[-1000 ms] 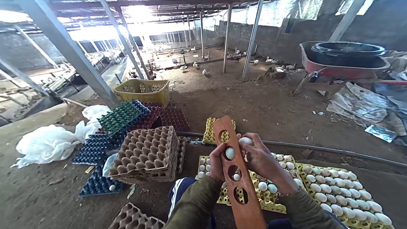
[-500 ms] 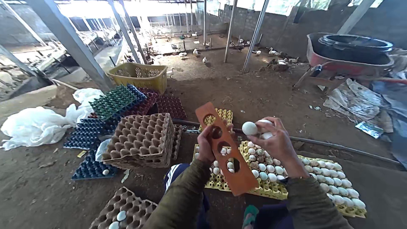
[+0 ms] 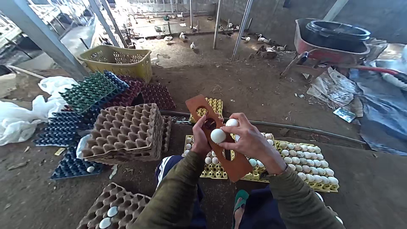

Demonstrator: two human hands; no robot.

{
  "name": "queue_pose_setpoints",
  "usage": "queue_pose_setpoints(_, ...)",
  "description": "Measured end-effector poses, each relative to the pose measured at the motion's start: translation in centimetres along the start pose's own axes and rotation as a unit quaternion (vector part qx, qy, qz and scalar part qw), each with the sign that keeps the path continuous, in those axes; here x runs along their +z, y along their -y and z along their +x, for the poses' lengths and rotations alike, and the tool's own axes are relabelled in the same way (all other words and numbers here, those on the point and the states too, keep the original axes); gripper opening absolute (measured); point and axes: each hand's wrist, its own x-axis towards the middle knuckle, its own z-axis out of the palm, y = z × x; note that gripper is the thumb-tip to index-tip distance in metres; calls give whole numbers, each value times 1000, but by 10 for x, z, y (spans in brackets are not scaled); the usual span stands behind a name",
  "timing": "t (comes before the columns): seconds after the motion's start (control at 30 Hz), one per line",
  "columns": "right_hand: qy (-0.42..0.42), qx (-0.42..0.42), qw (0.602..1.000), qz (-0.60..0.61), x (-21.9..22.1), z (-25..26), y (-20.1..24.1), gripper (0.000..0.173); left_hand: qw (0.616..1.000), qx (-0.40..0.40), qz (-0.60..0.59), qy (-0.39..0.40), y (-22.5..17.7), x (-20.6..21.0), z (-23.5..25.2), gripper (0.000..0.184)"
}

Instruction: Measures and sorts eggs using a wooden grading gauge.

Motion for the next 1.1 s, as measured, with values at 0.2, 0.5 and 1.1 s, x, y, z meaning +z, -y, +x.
queue_pose_setpoints(0.2, 51, 18, 998, -31, -5, 2, -1, 52, 1000, 9, -8, -18, -5, 2, 0, 49)
queue_pose_setpoints(0.5, 15, 76, 996, -52, 0, -4, 13, 49, 990, 111, 81, -39, 11, 3, -4, 37)
queue_pose_setpoints(1.1, -64, 157, 985, 13, -25, -50, -4, 49, 977, 178, 112, 31, 53, 31, -6, 41)
